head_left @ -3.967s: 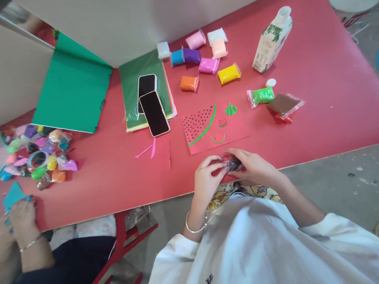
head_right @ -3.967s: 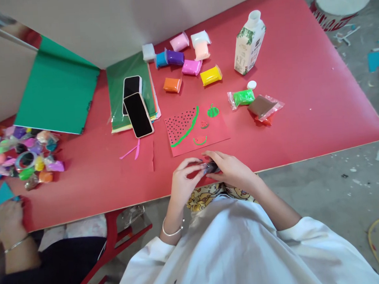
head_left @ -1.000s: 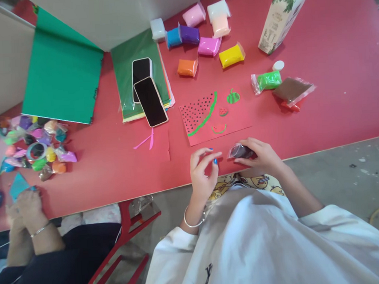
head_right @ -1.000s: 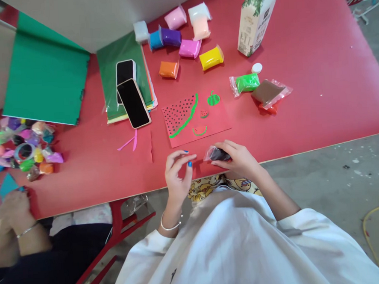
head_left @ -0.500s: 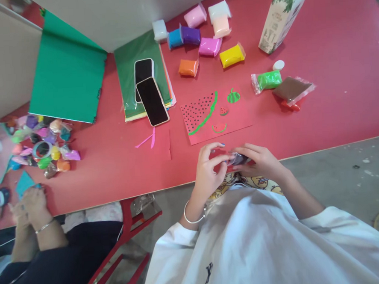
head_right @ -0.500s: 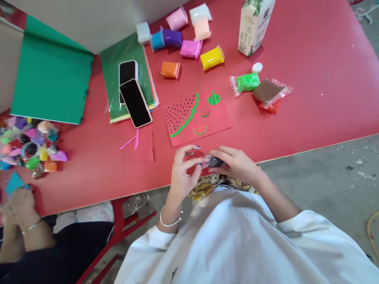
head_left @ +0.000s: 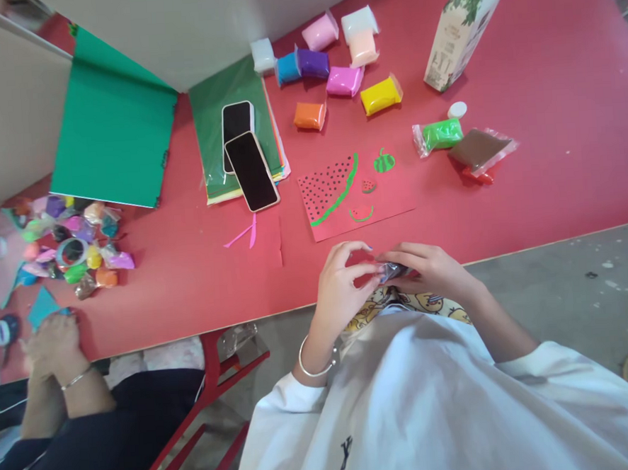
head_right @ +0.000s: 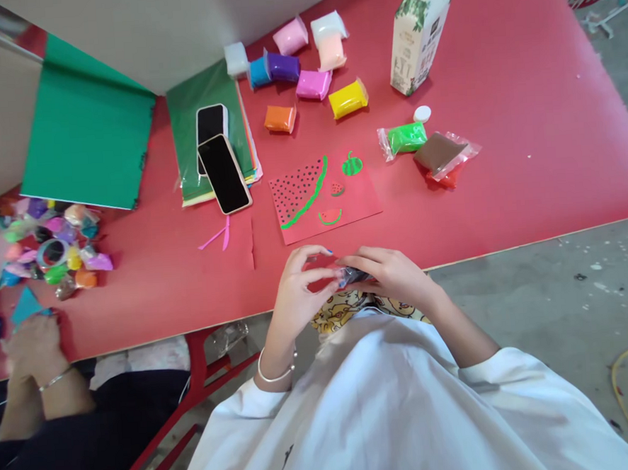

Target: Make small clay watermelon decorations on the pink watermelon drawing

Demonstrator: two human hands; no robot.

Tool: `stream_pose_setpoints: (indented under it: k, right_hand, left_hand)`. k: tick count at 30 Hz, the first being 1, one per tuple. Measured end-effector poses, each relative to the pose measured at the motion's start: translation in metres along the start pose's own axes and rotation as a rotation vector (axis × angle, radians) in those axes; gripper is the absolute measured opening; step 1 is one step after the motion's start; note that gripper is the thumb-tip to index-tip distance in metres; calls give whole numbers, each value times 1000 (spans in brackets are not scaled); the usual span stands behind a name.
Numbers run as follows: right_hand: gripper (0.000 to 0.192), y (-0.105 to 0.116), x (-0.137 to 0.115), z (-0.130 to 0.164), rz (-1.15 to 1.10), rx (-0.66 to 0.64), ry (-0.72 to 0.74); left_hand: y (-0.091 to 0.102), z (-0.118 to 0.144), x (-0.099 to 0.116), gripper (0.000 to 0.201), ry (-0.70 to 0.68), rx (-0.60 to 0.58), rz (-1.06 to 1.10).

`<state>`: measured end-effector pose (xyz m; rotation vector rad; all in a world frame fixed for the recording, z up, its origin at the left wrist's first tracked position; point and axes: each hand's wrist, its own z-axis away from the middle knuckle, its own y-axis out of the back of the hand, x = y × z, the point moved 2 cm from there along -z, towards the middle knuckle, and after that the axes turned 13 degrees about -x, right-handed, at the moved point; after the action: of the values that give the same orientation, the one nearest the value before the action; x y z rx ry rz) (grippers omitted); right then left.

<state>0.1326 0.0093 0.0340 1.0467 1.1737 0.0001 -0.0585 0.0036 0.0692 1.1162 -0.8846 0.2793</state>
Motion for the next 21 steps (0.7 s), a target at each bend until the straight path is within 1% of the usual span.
stream_pose_setpoints:
  k: [2,5,7,14,19,21]
  right_hand:
    - [38,0,0,0,-27,5,1]
    - [39,0,0,0,-45,27,6]
    - [39,1,0,1,-52,17,9]
    - [40,1,-2,-3,-87,-29,14]
    - [40,-1,-1,-4,-106,-60,9]
    - [41,-1,0,-3,-119,-77,0]
  left_hand:
    - [1,1,2,9,-13,4,-8]
    - [1,1,2,12,-21,-22,-13]
    - [1,2,2,11,-20,-33,-21]
    - [2,3,3,5,-33,14,-76]
    - [4,2,3,4,-42,-65,-105]
    - [4,3,3,5,-46,-79,-109]
